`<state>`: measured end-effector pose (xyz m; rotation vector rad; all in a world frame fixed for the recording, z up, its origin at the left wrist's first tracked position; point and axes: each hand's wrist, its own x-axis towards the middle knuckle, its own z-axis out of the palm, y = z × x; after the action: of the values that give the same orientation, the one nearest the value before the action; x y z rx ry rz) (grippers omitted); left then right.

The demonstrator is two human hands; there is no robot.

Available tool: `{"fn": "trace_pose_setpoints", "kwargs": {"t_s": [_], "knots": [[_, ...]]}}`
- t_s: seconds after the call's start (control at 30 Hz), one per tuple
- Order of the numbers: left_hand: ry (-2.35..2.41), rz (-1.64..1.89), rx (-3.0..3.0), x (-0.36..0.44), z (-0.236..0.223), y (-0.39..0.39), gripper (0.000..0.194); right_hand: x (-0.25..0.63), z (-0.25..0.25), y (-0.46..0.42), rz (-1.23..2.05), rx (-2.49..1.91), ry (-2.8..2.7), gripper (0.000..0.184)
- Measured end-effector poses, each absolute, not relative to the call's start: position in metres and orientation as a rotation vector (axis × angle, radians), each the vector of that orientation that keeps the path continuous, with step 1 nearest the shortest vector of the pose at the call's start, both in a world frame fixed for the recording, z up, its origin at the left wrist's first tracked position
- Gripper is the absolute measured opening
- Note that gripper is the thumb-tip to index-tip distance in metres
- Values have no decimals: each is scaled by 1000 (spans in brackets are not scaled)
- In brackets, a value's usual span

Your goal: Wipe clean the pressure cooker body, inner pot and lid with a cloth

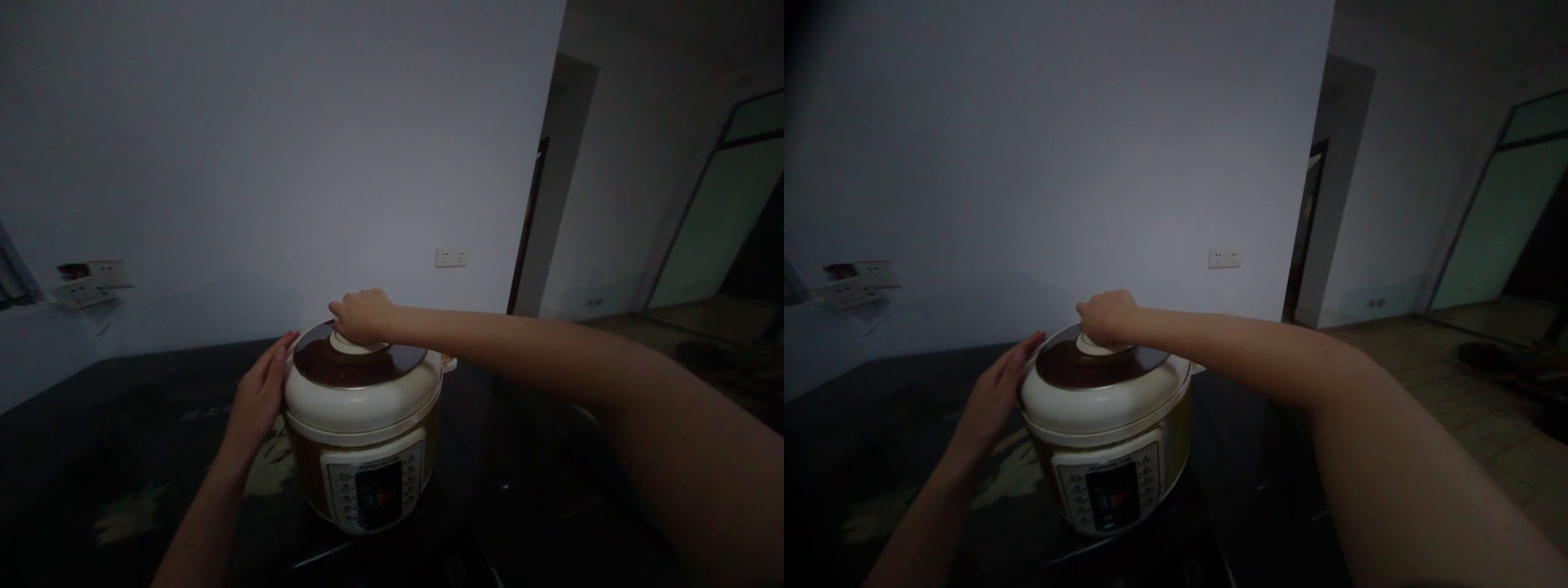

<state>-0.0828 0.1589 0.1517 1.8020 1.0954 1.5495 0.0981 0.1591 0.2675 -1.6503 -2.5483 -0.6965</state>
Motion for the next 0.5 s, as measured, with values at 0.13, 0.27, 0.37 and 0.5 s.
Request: {"fn": "trace_pose_setpoints", "kwargs": {"t_s": [0.13,0.27,0.37,0.5], "knots": [[1242,1489,1858,-87,150,164,56,100,267,159,-647,-1694,-2528,45],[1231,1437,1865,-89,146,170,57,104,267,159,-655,-1633,-2543,43],[1215,1411,1862,-89,143,173,58,105,269,161,-682,-1600,-2569,40],[1236,1395,1914,-92,138,175,60,105,270,166,-690,-1559,-2601,40]]}}
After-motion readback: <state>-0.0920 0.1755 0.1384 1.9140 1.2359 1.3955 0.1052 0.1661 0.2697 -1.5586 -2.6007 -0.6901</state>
